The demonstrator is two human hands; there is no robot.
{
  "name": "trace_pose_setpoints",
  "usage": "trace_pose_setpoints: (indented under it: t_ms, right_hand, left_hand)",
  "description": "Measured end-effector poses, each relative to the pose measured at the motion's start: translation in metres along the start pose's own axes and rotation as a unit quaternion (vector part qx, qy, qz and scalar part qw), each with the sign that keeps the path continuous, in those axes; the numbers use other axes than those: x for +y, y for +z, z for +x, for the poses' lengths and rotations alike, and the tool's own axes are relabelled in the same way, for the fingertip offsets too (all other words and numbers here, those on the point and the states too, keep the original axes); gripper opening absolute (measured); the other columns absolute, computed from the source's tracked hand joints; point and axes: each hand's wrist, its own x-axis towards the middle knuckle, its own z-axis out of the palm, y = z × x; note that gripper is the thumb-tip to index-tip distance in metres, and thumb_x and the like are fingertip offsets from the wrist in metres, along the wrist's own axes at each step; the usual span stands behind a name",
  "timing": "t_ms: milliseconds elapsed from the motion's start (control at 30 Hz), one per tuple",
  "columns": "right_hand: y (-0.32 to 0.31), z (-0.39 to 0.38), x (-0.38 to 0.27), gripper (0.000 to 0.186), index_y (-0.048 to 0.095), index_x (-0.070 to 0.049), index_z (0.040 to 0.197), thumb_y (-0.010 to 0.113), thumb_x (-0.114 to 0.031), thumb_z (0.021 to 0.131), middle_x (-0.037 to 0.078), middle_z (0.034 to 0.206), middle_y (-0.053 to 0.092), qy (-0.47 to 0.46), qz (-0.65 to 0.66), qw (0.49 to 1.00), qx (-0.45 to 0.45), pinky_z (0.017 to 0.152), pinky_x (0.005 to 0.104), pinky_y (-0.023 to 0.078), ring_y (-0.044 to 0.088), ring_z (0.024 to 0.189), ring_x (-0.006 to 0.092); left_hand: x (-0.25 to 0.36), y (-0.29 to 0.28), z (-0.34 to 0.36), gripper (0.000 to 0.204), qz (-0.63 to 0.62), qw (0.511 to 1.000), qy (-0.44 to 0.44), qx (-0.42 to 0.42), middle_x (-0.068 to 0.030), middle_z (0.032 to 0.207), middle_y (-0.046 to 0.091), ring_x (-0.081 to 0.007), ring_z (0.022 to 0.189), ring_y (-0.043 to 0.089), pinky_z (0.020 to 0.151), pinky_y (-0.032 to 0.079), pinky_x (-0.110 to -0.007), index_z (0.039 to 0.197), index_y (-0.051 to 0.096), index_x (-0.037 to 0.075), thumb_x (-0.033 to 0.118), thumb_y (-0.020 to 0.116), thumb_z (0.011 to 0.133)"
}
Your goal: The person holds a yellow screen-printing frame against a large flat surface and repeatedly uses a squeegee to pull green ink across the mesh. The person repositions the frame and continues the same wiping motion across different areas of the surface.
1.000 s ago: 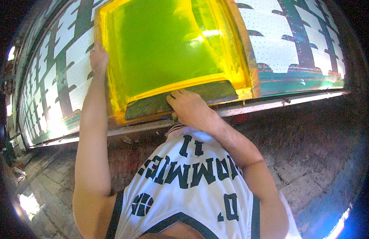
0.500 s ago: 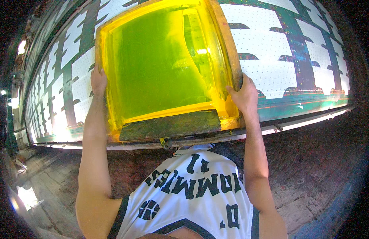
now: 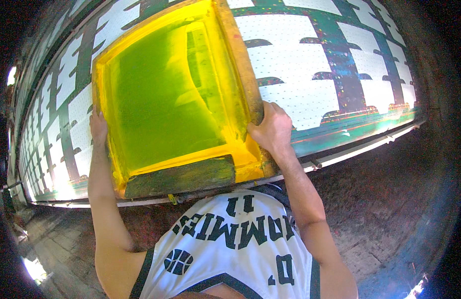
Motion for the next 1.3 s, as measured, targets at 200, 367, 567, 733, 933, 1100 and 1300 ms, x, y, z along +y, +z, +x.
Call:
trace_pose_setpoints:
  t_ms: [200,367,567,733,933,1100,1300]
  right_hand:
    - [-0.032,0.012,0.011,0.043,0.071,0.003,0.104,0.084,-0.021,0.07,0.022,0.094,0.072,-0.025,0.005,1.0,0.011,0.083,0.0508,0.062,0.074,0.091,0.0429]
    - [-0.07,0.041,0.094,0.042,0.071,0.002,0.104,0.084,-0.023,0.073,0.024,0.099,0.073,-0.033,0.002,0.999,0.008,0.087,0.0519,0.061,0.073,0.095,0.045]
    - [-0.126,0.065,0.22,0.045,0.072,0.003,0.107,0.086,-0.022,0.073,0.026,0.106,0.074,0.003,-0.024,1.0,-0.007,0.09,0.0528,0.06,0.073,0.102,0.0468]
    - [-0.163,0.079,0.326,0.053,0.074,0.006,0.117,0.086,-0.019,0.072,0.028,0.11,0.075,-0.001,-0.021,1.0,0.017,0.093,0.0505,0.059,0.073,0.106,0.0468]
    - [-0.194,0.086,0.408,0.06,0.073,0.008,0.126,0.086,-0.019,0.074,0.028,0.116,0.075,0.007,0.013,1.0,-0.004,0.098,0.05,0.059,0.072,0.11,0.0462]
    - [-0.206,0.082,0.438,0.053,0.073,0.006,0.12,0.084,-0.019,0.075,0.028,0.112,0.075,0.005,0.007,1.0,0.011,0.095,0.052,0.058,0.071,0.108,0.0482]
    - [-0.2,0.084,0.458,0.054,0.072,0.006,0.121,0.084,-0.021,0.076,0.027,0.112,0.074,0.007,-0.006,1.0,-0.017,0.094,0.0533,0.058,0.07,0.107,0.0492]
  left_hand:
    - [0.002,-0.014,0.011,0.06,-0.051,0.997,0.059,-0.002,-0.0334,0.155,0.054,-0.0505,0.144,0.052,0.121,0.043,-0.057,0.171,0.038,0.015,0.033,0.049,0.116]
    - [0.083,-0.013,-0.006,0.061,-0.039,0.994,0.098,0.032,-0.034,0.15,0.057,-0.0492,0.14,0.055,0.12,0.044,-0.057,0.171,0.04,0.016,0.035,0.052,0.114]
    - [0.231,-0.004,-0.039,0.06,-0.011,0.995,0.087,0.042,-0.0303,0.124,0.065,-0.0484,0.118,0.066,0.103,0.055,-0.057,0.17,0.043,0.024,0.035,0.055,0.113]
    - [0.346,0.016,-0.085,0.058,-0.013,0.991,0.098,0.091,-0.0288,0.121,0.065,-0.0469,0.11,0.067,0.095,0.057,-0.056,0.169,0.046,0.025,0.035,0.055,0.113]
    - [0.434,0.021,-0.132,0.057,-0.02,0.996,0.056,0.059,-0.0254,0.11,0.063,-0.0434,0.102,0.067,0.092,0.057,-0.054,0.168,0.047,0.023,0.034,0.054,0.113]
    - [0.474,0.021,-0.144,0.056,-0.029,0.996,0.053,0.066,-0.026,0.115,0.062,-0.0428,0.104,0.066,0.093,0.056,-0.052,0.168,0.048,0.021,0.032,0.055,0.114]
    - [0.488,0.031,-0.15,0.056,-0.025,0.998,0.031,0.044,-0.0285,0.119,0.061,-0.0442,0.108,0.066,0.099,0.056,-0.051,0.168,0.047,0.02,0.031,0.055,0.114]
